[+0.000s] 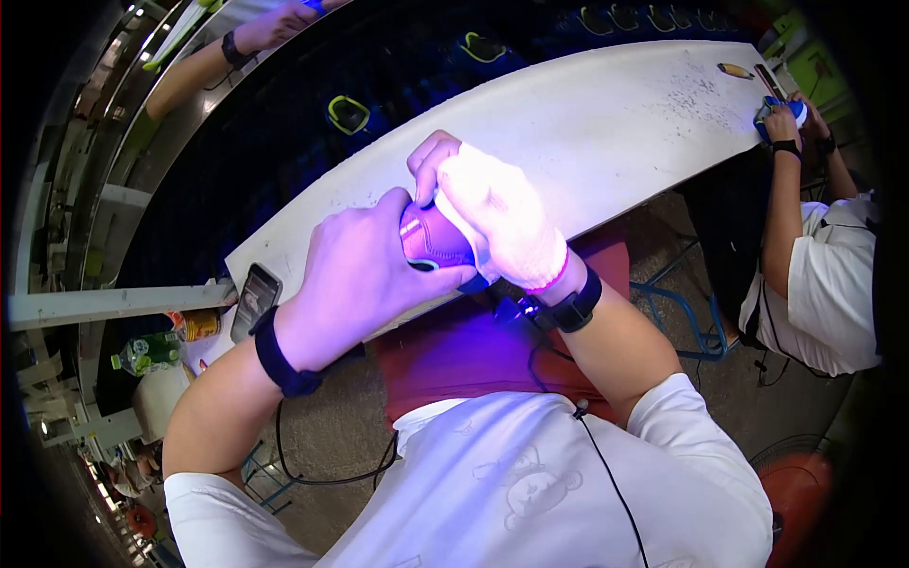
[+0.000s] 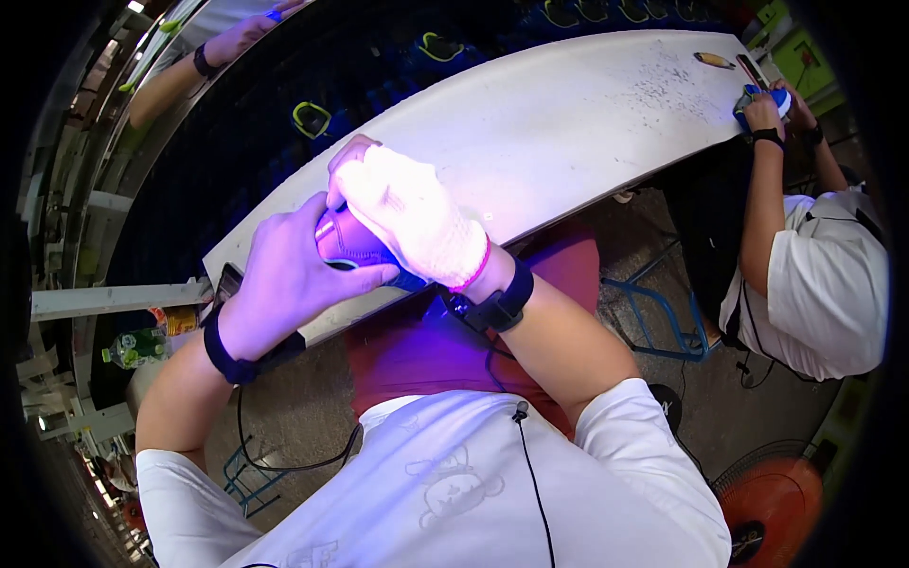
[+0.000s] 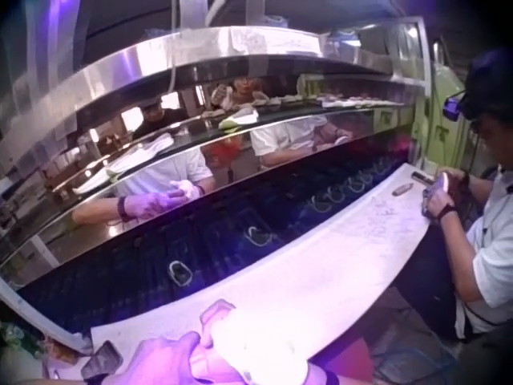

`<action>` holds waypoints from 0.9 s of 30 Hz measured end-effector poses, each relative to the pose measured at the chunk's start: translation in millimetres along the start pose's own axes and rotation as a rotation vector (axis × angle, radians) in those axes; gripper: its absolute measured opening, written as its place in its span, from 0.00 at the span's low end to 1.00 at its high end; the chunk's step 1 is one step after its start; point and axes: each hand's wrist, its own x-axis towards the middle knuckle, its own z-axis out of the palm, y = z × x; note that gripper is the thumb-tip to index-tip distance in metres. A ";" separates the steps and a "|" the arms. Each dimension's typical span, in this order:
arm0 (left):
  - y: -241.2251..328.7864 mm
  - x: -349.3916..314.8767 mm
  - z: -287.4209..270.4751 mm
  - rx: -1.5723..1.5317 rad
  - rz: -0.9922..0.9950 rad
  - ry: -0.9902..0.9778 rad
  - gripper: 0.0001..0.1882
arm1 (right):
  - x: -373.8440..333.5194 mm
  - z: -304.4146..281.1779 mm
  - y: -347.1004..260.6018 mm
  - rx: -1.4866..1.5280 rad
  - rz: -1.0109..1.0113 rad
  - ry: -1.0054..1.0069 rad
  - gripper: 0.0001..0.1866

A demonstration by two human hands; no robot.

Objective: Inspect footwear components under UV light and place them on a conveyor belt.

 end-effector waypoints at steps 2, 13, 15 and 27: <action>11.4 -11.0 4.3 0.022 0.075 0.056 0.46 | -10.2 -1.1 -19.1 0.030 0.015 -0.015 0.17; 12.2 -36.6 10.6 0.182 0.580 0.160 0.25 | -78.8 5.6 -62.8 -0.232 0.003 -0.067 0.33; 4.5 -44.9 -7.2 0.185 0.504 0.112 0.37 | -101.3 13.3 -61.5 -0.254 0.052 0.006 0.39; -39.1 -135.6 89.6 -1.011 -0.266 0.388 0.30 | -83.7 44.4 2.2 -0.586 0.272 -0.160 0.36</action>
